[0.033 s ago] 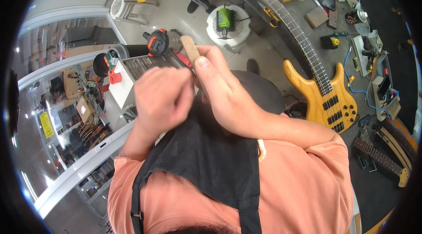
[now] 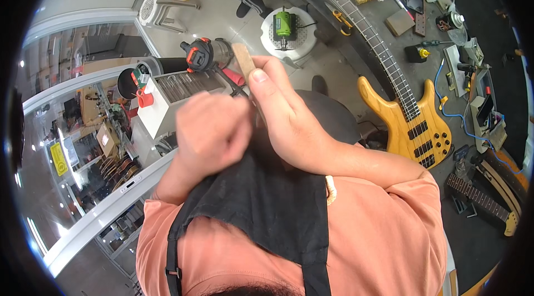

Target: The person sharpens a small metal tool on a sanding block and then uses a bench grinder to refine the tip. They repeatedly inspect the tool between sharpening steps.

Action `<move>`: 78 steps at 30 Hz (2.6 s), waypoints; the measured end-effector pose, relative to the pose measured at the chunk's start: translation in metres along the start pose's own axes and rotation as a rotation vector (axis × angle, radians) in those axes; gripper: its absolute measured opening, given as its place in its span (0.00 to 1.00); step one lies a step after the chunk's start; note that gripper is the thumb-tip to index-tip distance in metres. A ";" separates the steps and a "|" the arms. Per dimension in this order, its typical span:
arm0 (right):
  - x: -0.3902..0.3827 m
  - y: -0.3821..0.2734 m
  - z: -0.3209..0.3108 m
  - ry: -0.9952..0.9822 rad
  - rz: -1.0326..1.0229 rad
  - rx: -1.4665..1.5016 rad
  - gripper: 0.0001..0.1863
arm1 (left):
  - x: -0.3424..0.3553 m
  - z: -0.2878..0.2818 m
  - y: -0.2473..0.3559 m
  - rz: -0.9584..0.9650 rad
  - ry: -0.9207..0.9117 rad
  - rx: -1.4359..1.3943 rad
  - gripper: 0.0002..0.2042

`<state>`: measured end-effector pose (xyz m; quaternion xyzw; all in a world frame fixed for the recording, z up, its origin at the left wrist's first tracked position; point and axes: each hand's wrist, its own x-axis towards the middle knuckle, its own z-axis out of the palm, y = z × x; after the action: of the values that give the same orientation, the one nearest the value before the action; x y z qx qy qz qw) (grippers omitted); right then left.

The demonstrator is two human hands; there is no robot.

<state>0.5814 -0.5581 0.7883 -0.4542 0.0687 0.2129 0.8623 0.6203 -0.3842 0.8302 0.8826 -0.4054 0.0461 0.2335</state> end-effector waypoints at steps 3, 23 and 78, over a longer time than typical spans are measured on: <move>0.002 0.005 -0.002 0.034 -0.050 -0.048 0.25 | -0.004 0.004 0.004 0.014 0.009 0.002 0.11; 0.012 -0.007 -0.008 0.133 -0.048 -0.094 0.25 | -0.001 0.008 0.015 0.079 -0.088 -0.126 0.13; -0.011 -0.003 -0.002 -0.002 0.009 -0.036 0.27 | 0.007 -0.004 -0.005 0.043 0.029 0.007 0.12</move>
<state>0.5726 -0.5643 0.7926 -0.4690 0.0661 0.2182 0.8533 0.6296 -0.3845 0.8338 0.8738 -0.4205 0.0653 0.2354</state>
